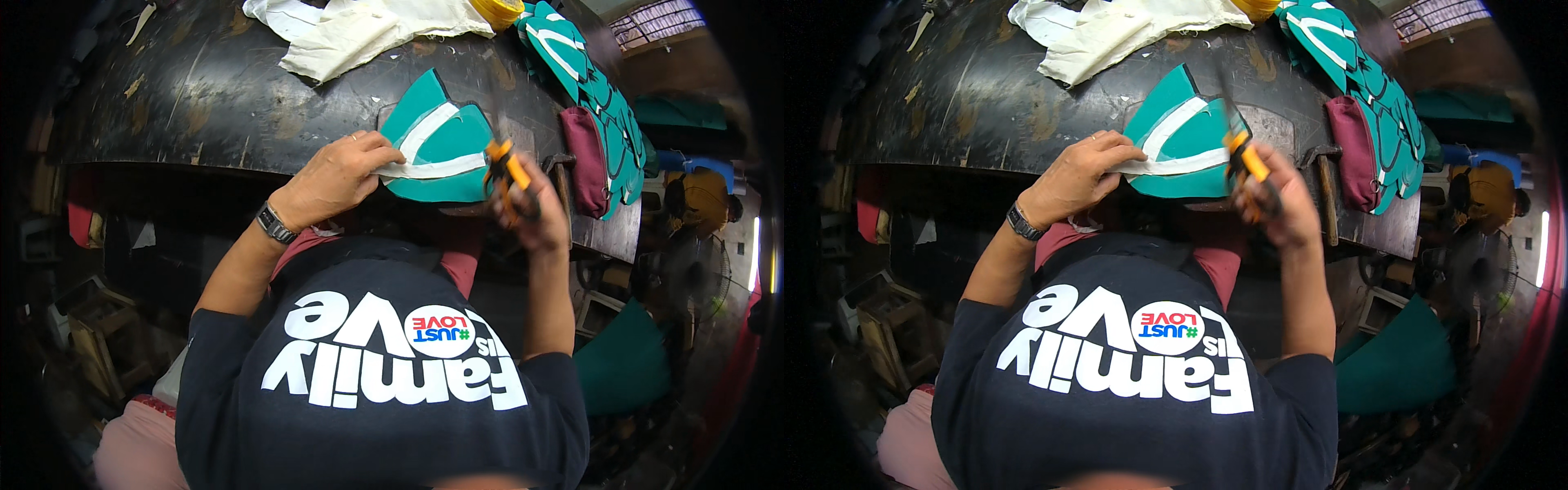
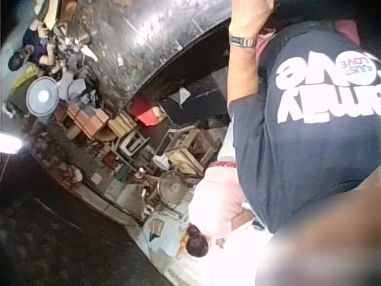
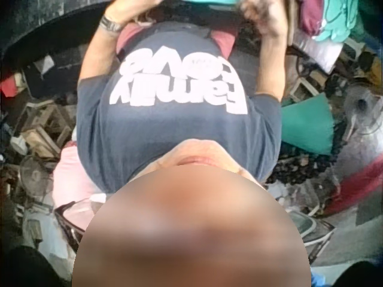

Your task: The person applies white tape to green foam pieces, trims the tape with scissors, and uses a hammer to press the tape into place. They then cut strips from a white fabric and continue assembling the foam parts with the tape.

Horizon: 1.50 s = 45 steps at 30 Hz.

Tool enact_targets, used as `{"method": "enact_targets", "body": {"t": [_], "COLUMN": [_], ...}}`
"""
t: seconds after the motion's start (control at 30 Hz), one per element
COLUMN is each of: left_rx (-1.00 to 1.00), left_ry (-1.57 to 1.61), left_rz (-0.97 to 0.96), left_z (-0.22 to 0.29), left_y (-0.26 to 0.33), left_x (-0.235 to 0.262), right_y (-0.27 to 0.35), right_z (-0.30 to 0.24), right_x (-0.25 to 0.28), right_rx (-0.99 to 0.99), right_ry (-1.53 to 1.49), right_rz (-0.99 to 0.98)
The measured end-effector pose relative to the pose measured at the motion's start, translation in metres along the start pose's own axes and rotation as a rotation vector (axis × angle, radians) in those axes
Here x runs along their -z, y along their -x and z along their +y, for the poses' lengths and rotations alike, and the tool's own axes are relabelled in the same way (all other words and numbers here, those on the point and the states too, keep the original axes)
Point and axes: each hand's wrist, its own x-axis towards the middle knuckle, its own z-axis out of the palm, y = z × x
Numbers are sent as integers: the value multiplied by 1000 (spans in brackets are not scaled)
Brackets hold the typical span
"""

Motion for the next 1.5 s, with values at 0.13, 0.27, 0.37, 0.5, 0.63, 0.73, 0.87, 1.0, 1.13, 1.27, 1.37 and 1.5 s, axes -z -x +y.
{"method": "enact_targets", "body": {"t": [0.13, 0.27, 0.37, 0.5, 0.63, 0.73, 0.87, 1.0, 1.13, 1.27, 1.37, 1.5], "left_rx": [-3, 47, 92, 153, 79, 54, 64, 59, 65, 67, 90, 88], "left_ry": [18, 49, 60, 144, 148, 126, 139, 127, 116, 90, 105, 111], "left_rz": [11, 47, 35, -16, -17, -2, -6, 1, 1, 2, -6, -2], "left_z": [-6, -8, -7, -6, -8, -10, -12, -12, -11, -10, -9, -9], "left_y": [1, -1, -2, 0, 2, 3, 4, 4, 4, 4, 5, 5], "left_x": [-1, -3, -2, 2, 1, -2, -3, -3, -4, -4, -5, -5], "right_y": [40, 52, 54, 52, 48, 48, 51, 53, 56, 58, 57, 54], "right_z": [45, 63, 68, 78, 83, 85, 91, 97, 100, 100, 96, 88], "right_x": [-18, -12, -8, -10, -14, -18, -22, -21, -21, -24, -26, -27], "right_rx": [-299, -485, -526, -522, -512, -484, -450, -441, -464, -440, -426, -433], "right_ry": [-153, -202, -280, -391, -445, -428, -416, -473, -540, -526, -473, -347], "right_rz": [-221, -172, -174, -89, -121, -122, -80, -56, 7, 6, 0, -18]}}
